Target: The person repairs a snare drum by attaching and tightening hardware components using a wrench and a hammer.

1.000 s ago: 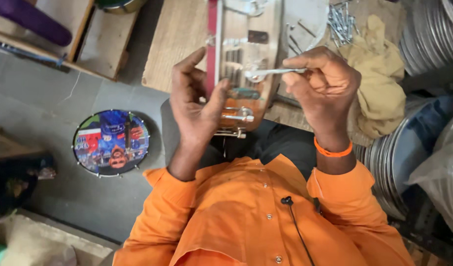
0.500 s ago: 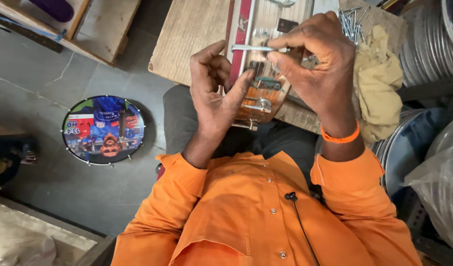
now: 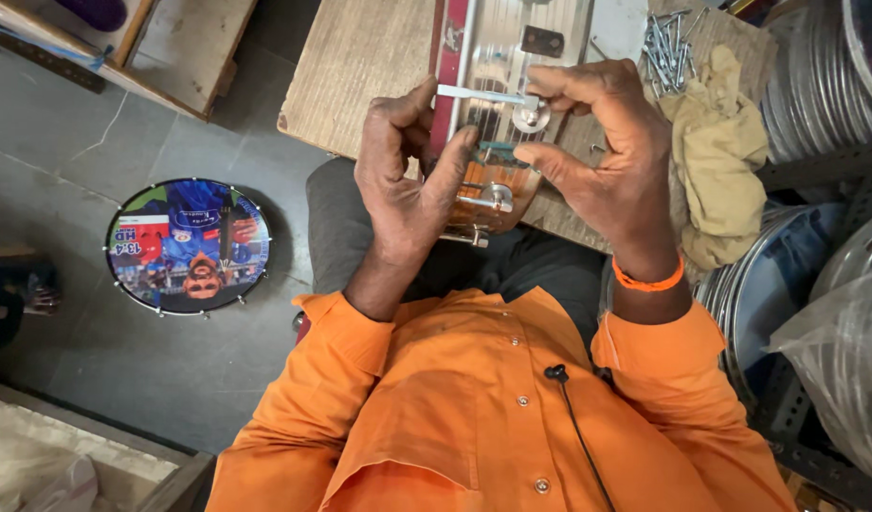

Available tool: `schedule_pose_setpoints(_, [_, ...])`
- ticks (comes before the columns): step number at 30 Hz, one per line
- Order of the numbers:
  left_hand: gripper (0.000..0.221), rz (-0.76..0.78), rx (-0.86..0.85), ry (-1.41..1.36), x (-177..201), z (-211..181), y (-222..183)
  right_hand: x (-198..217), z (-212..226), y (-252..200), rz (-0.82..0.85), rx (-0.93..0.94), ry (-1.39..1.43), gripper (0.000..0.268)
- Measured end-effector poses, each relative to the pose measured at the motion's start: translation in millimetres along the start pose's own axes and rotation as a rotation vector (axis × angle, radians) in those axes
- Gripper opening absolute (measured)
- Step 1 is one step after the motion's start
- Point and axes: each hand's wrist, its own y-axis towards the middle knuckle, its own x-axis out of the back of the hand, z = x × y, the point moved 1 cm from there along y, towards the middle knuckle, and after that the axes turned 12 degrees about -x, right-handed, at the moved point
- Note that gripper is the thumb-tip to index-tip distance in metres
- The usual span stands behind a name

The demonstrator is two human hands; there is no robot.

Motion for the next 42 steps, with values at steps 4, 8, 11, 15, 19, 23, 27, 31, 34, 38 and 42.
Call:
schedule_pose_setpoints(4, [0.045,0.015,-0.021,0.033,0,-1,2,-3,2,-4,-0.036,-0.025,0.011,0.042])
schedule_pose_setpoints(8, [0.045,0.02,-0.028,0.042,-1,-2,2,-9,3,-7,-0.086,-0.04,0.019,0.035])
schedule_pose_setpoints(11, [0.045,0.017,-0.039,0.039,-1,0,3,-10,1,-8,-0.107,-0.035,0.01,0.03])
schedule_pose_setpoints(15, [0.045,0.016,-0.032,0.006,-1,2,1,-13,-1,-6,-0.119,-0.006,0.017,0.025])
schedule_pose_setpoints(19, [0.045,0.011,-0.01,-0.007,0,4,-1,-15,3,-4,-0.129,0.014,0.033,0.02])
schedule_pose_setpoints(23, [0.041,0.003,-0.028,-0.045,1,5,-2,-20,6,-3,-0.187,0.024,0.054,0.02])
schedule_pose_setpoints(27, [0.044,0.007,-0.032,0.007,3,4,0,-29,2,-7,-0.215,-0.04,0.136,0.018])
schedule_pose_setpoints(31, [0.042,0.013,-0.017,0.018,7,1,1,-29,0,-7,-0.224,0.021,0.042,0.019])
schedule_pose_setpoints(34, [0.04,0.007,-0.034,0.009,6,1,0,-27,0,-6,-0.233,0.082,-0.045,0.023])
schedule_pose_setpoints(38, [0.039,0.012,-0.055,0.055,6,2,0,-29,-3,-7,-0.233,0.08,-0.06,0.022])
schedule_pose_setpoints(42, [0.04,0.024,-0.086,0.099,7,-1,3,-30,-3,-8,-0.227,0.05,-0.038,0.019])
